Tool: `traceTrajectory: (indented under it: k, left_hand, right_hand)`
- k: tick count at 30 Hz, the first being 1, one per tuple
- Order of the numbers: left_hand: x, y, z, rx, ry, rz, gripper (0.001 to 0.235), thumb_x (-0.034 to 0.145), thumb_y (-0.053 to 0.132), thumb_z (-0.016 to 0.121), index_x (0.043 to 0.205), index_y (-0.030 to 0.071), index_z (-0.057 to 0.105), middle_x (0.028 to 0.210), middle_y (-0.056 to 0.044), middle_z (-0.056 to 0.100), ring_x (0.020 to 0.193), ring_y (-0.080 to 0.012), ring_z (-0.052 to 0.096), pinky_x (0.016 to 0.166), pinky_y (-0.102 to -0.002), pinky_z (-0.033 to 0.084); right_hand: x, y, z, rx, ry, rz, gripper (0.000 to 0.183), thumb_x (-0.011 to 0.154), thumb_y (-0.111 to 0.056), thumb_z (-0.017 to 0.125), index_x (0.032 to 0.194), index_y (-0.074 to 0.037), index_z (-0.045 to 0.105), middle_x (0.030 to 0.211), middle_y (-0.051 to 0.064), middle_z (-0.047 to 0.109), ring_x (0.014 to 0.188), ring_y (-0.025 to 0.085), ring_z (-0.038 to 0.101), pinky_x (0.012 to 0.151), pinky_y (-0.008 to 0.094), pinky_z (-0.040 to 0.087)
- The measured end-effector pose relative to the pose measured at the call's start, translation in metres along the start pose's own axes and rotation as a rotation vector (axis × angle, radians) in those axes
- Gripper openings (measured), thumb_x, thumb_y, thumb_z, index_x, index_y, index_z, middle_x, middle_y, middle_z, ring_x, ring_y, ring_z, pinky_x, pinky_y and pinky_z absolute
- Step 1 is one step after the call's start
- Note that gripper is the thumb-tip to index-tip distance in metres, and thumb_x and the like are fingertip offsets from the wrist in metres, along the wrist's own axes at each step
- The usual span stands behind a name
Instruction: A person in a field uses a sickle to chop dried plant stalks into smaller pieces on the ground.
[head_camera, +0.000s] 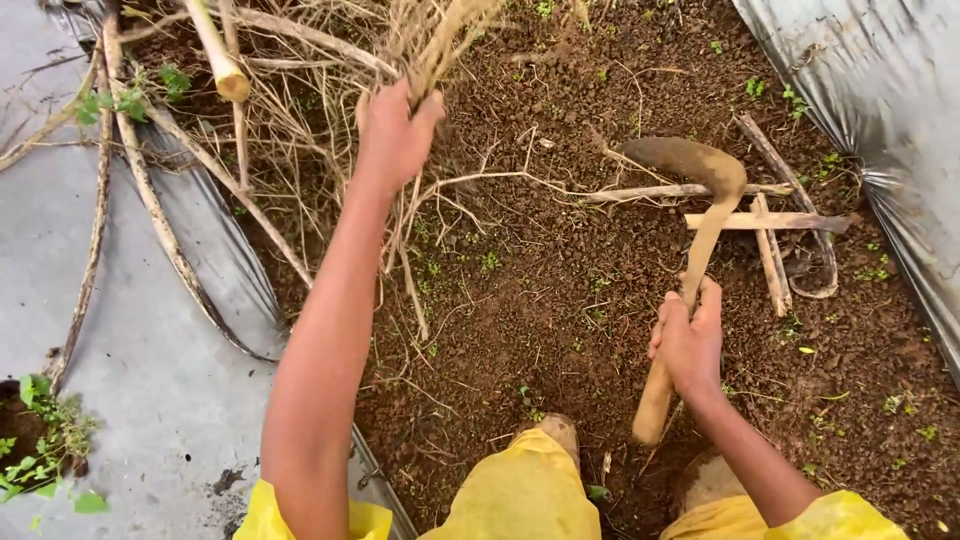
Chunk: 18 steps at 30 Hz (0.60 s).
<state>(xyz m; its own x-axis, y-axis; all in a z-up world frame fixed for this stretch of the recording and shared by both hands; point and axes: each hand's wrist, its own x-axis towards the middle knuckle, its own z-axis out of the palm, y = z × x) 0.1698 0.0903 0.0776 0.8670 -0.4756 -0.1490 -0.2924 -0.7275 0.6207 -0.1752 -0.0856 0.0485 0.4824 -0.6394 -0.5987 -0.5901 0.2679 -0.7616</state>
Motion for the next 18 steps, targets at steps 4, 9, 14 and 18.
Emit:
traceTrajectory:
  k: [4, 9, 14, 18]
  left_hand:
    - [-0.040, 0.022, 0.006, 0.373, -0.116, 0.226, 0.027, 0.102, 0.032, 0.049, 0.113, 0.017, 0.069, 0.088, 0.004, 0.071, 0.093, -0.0228, 0.066, 0.115, -0.070, 0.007]
    - [-0.066, 0.038, 0.039, 0.729, -0.392, 0.262, 0.126, 0.066, 0.102, 0.053, 0.142, 0.002, 0.050, 0.145, -0.021, 0.056, 0.144, -0.0340, 0.041, 0.119, -0.064, -0.009]
    - [-0.061, 0.021, 0.066, 0.844, -0.223, 0.254, 0.076, 0.079, 0.064, 0.071, 0.129, 0.008, 0.058, 0.130, -0.014, 0.065, 0.135, -0.0282, 0.051, 0.119, -0.065, -0.008]
    - [-0.034, -0.016, 0.061, 0.549, 0.151, 0.270, 0.022, 0.085, 0.028, 0.082, 0.096, 0.014, 0.070, 0.084, -0.004, 0.073, 0.097, -0.0240, 0.071, 0.120, -0.059, 0.012]
  right_hand:
    - [0.003, 0.002, -0.002, -0.020, -0.013, -0.028, 0.031, 0.107, -0.006, 0.042, 0.138, -0.006, 0.036, 0.078, 0.008, 0.051, 0.048, 0.016, 0.044, 0.034, 0.029, 0.040]
    - [0.011, 0.014, -0.004, -0.011, -0.050, -0.226, 0.037, 0.105, -0.002, 0.037, 0.140, 0.008, 0.032, 0.068, 0.008, 0.050, 0.042, 0.019, 0.053, 0.038, 0.034, 0.049]
    - [0.007, 0.005, -0.007, -0.030, -0.049, -0.200, 0.036, 0.105, -0.004, 0.038, 0.139, 0.007, 0.035, 0.065, 0.006, 0.049, 0.040, 0.019, 0.052, 0.038, 0.032, 0.047]
    - [0.008, 0.005, -0.009, -0.029, -0.036, -0.184, 0.039, 0.104, -0.003, 0.039, 0.141, 0.007, 0.035, 0.069, 0.007, 0.051, 0.044, 0.017, 0.054, 0.039, 0.032, 0.049]
